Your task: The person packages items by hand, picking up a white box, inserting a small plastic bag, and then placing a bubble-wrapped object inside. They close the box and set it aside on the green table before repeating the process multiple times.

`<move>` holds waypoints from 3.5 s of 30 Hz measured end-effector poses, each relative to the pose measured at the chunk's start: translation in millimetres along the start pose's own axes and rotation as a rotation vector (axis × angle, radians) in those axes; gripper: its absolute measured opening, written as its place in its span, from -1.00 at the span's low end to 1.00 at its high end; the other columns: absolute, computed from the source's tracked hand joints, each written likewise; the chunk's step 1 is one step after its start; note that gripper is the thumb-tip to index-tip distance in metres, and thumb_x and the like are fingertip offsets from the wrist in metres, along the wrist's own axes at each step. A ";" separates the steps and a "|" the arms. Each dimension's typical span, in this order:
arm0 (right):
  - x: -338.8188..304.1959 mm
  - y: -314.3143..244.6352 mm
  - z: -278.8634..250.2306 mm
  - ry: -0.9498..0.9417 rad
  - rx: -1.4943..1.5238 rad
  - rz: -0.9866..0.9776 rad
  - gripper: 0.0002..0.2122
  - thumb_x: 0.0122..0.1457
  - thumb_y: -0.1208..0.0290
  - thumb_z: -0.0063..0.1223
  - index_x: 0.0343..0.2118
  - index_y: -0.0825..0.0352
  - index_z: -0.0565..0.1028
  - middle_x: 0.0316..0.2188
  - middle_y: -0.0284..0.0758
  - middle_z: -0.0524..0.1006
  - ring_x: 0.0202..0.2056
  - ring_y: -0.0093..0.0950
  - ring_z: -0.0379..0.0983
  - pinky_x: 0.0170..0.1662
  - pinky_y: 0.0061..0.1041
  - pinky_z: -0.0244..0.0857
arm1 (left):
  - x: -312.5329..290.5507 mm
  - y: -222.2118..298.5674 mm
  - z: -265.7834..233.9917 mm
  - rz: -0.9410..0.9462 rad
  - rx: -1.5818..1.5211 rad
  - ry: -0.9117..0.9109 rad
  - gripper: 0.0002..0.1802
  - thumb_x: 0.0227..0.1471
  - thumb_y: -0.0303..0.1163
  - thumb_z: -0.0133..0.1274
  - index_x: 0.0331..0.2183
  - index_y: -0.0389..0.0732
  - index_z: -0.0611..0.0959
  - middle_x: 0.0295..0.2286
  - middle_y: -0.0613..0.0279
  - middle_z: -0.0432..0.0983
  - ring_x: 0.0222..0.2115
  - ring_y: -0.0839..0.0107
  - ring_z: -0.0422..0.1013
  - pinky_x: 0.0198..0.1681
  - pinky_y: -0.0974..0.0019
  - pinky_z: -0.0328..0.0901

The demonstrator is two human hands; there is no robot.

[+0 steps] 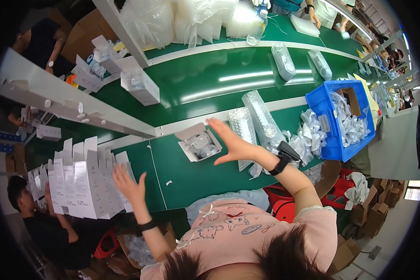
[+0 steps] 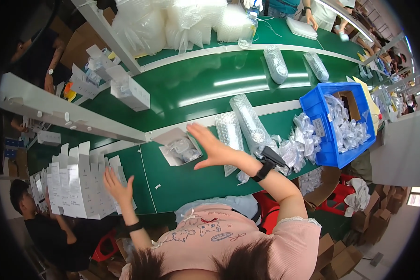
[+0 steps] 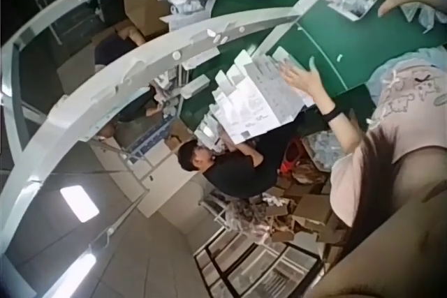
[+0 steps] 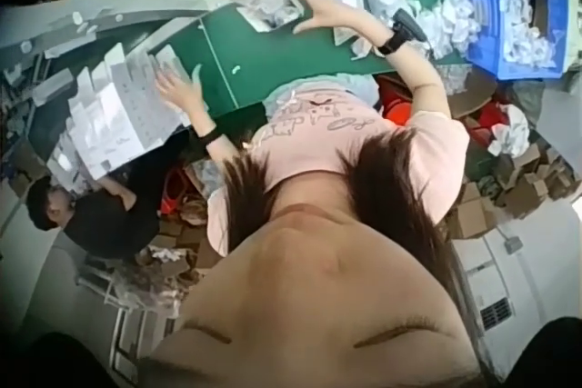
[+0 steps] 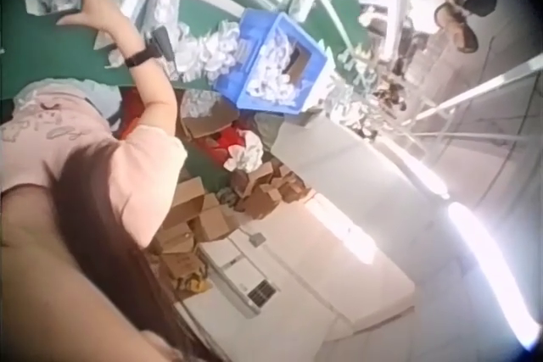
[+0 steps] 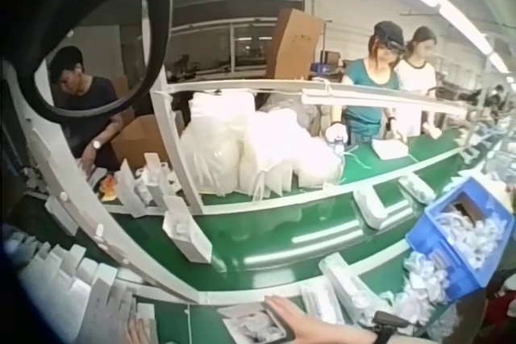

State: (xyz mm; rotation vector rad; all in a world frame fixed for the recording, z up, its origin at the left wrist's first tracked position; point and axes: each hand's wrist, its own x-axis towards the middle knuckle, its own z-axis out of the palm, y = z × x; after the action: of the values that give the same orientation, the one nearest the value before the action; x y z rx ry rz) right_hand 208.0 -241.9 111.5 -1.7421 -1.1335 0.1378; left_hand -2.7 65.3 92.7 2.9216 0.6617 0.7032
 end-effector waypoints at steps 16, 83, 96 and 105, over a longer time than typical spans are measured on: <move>176.2 151.6 -62.3 0.315 0.097 0.256 -0.24 -0.23 0.38 0.25 0.07 0.39 0.10 -0.07 -0.18 0.32 -0.02 -0.39 0.23 0.01 -0.47 0.12 | -59.6 109.9 17.9 -0.023 -0.190 -0.553 0.01 -0.41 -0.27 0.23 0.10 -0.16 0.09 0.11 -0.04 -0.14 0.09 -0.05 -0.12 0.05 0.00 -0.08; -176.8 81.3 -133.6 -0.045 -1.205 0.783 -0.72 -0.14 0.35 0.14 -0.30 0.22 0.43 -0.12 -0.17 0.34 -0.07 -0.15 0.19 -0.15 -0.07 0.16 | -8.7 143.2 42.7 0.017 -1.026 -0.093 -0.01 -0.39 -0.43 0.31 -0.04 -0.11 -0.05 0.00 -0.01 -0.06 0.02 0.15 0.02 0.04 0.19 0.05; -29.3 -25.9 -81.9 0.934 0.528 0.414 -0.80 0.20 0.21 -0.23 -0.42 0.24 0.26 -0.68 -0.49 0.24 -0.61 -0.72 0.17 -0.58 -0.72 0.03 | 34.9 155.2 -3.4 -0.071 -0.681 -0.101 -0.80 -0.38 -0.47 0.22 -0.58 -0.30 0.54 -0.31 -0.02 0.40 -0.42 0.36 0.36 -0.39 0.36 0.23; 32.6 -56.1 36.9 0.278 0.449 0.189 -0.75 0.11 0.20 -0.11 -0.40 0.30 0.25 -0.59 -0.38 0.25 -0.59 -0.56 0.20 -0.44 -0.55 0.24 | 53.2 149.7 -0.7 -0.266 -0.795 -0.197 -0.82 -0.41 -0.51 0.20 -0.65 -0.36 0.51 -0.52 0.11 0.46 -0.64 0.32 0.33 -0.56 0.36 0.19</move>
State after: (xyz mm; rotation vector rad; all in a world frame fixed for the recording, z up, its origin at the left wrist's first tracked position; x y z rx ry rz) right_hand 170.6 -190.2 150.4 -1.4085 -0.6720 0.2385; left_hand 98.6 -47.8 139.4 2.0917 0.5619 0.4849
